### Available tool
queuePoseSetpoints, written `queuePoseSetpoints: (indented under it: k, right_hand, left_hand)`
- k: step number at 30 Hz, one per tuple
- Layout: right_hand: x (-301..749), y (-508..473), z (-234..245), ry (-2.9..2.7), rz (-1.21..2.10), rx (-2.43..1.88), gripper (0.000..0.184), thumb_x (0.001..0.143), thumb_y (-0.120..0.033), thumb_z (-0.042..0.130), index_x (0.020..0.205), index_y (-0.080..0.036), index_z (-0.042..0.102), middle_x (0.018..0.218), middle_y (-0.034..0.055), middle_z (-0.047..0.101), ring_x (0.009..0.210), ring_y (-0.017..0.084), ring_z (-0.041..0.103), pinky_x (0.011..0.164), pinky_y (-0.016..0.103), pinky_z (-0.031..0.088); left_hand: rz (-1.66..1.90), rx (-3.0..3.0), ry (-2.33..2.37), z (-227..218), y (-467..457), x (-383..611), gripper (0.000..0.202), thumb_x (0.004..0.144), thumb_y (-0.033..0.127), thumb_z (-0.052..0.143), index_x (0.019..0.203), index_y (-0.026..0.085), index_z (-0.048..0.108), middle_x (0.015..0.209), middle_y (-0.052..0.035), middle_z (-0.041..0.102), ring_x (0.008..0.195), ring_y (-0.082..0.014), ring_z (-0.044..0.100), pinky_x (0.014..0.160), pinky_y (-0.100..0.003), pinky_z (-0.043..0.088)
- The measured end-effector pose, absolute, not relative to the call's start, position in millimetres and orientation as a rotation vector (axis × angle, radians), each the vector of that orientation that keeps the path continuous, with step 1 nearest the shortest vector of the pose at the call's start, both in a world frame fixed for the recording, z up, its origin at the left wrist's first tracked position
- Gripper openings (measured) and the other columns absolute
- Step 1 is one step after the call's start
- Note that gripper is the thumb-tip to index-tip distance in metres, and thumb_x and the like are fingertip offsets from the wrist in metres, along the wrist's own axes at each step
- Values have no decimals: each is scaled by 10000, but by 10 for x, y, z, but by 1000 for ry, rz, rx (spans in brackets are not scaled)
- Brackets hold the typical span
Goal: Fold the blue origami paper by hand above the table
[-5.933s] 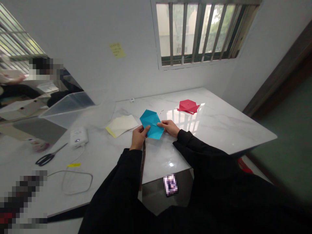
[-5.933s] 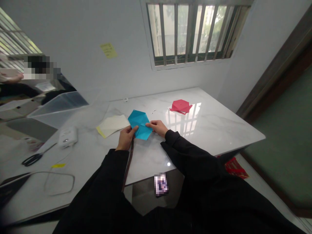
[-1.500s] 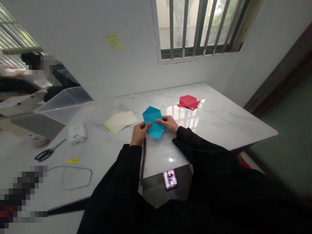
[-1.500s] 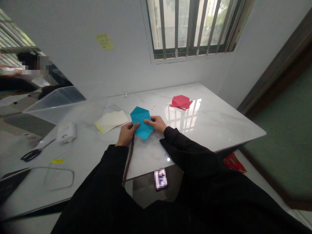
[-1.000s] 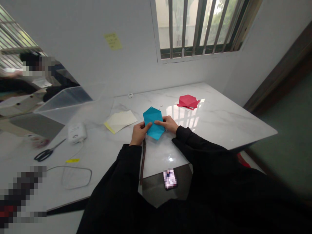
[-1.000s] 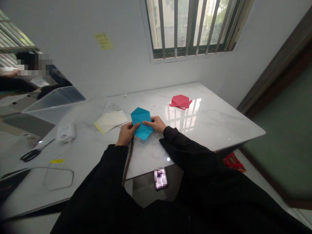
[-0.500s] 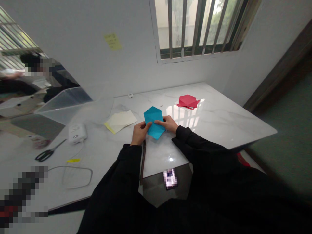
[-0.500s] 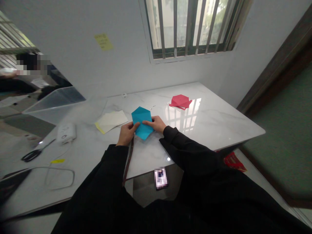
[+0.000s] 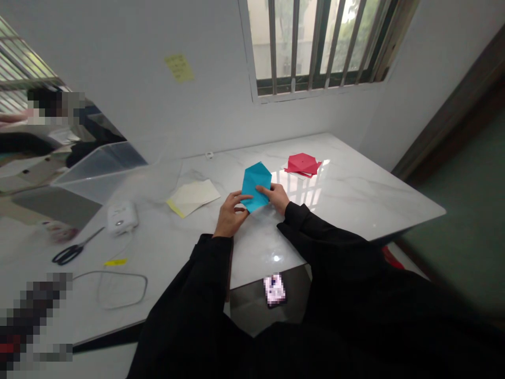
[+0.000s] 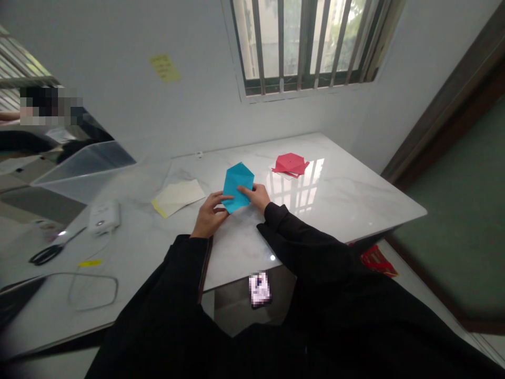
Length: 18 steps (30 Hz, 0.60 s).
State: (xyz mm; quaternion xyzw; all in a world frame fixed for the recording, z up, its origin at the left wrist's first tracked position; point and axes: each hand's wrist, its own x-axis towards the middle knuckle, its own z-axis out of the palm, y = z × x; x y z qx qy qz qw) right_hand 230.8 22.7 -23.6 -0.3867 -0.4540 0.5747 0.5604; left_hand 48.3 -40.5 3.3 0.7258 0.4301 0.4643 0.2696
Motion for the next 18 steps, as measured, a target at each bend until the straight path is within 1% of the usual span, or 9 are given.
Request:
queuePoseSetpoints:
  k: [2,3,5,7,9,11,13,15,18]
  right_hand:
    - [2301,197,-207,-1104,1353,-913,475,631,-495,846,879,-111,715,842,75,735,729,165,654,690,279,536]
    - [2297,183,-193,-1122,1354,-914,474,630,-500,845,866,-112,708,814,65,725,711,158,641,673,271,525]
    - [2286,159,-172,-1180,1350,-931,458,639,-516,835,814,-118,688,722,36,684,642,135,593,606,251,484]
    - [2267,144,-163,-1245,1343,-964,441,660,-530,817,761,-129,663,635,6,623,567,109,524,536,237,428]
    - [2243,133,-167,-1282,1337,-998,434,671,-537,806,742,-138,651,603,-10,587,522,91,469,499,232,396]
    - [2220,125,-176,-1286,1334,-1018,434,666,-537,809,747,-141,652,607,-12,586,506,83,450,488,231,392]
    - [2205,113,-184,-1282,1345,-1007,435,664,-536,811,752,-141,652,618,-8,598,511,85,461,489,230,395]
    - [2200,98,-184,-1273,1375,-972,439,664,-538,811,751,-140,649,626,-3,611,527,91,485,495,228,397]
    - [2204,74,-168,-1251,1408,-935,458,651,-543,819,763,-132,652,639,5,629,551,103,521,511,229,406]
  left_hand:
    - [1273,1924,1162,34,-405,500,237,761,351,731,951,212,753,1245,-85,590,1045,-218,644,772,-292,600]
    - [1301,1889,1164,31,-400,507,231,763,382,738,907,202,747,1213,-84,605,1034,-219,646,768,-293,600]
    - [1377,1801,1166,19,-382,517,278,749,429,764,876,186,722,1151,-78,626,984,-211,652,749,-290,594]
    - [1438,1708,1165,6,-358,520,327,724,452,792,868,175,695,1044,-60,648,889,-190,656,717,-284,582]
    - [1446,1627,1180,1,-337,518,358,710,468,805,852,168,673,896,-31,655,770,-166,646,684,-278,567]
    - [1430,1562,1206,8,-327,516,377,703,481,809,836,164,654,782,-6,643,688,-153,630,668,-280,560]
    - [1420,1525,1225,24,-332,520,400,683,486,818,843,167,638,771,-3,646,677,-155,630,674,-289,567]
    - [1407,1522,1224,44,-347,532,423,660,477,827,873,171,628,827,-12,665,698,-160,638,697,-304,580]
    - [1356,1564,1194,79,-382,554,487,658,438,825,1016,172,629,921,-37,690,722,-164,654,707,-310,585]
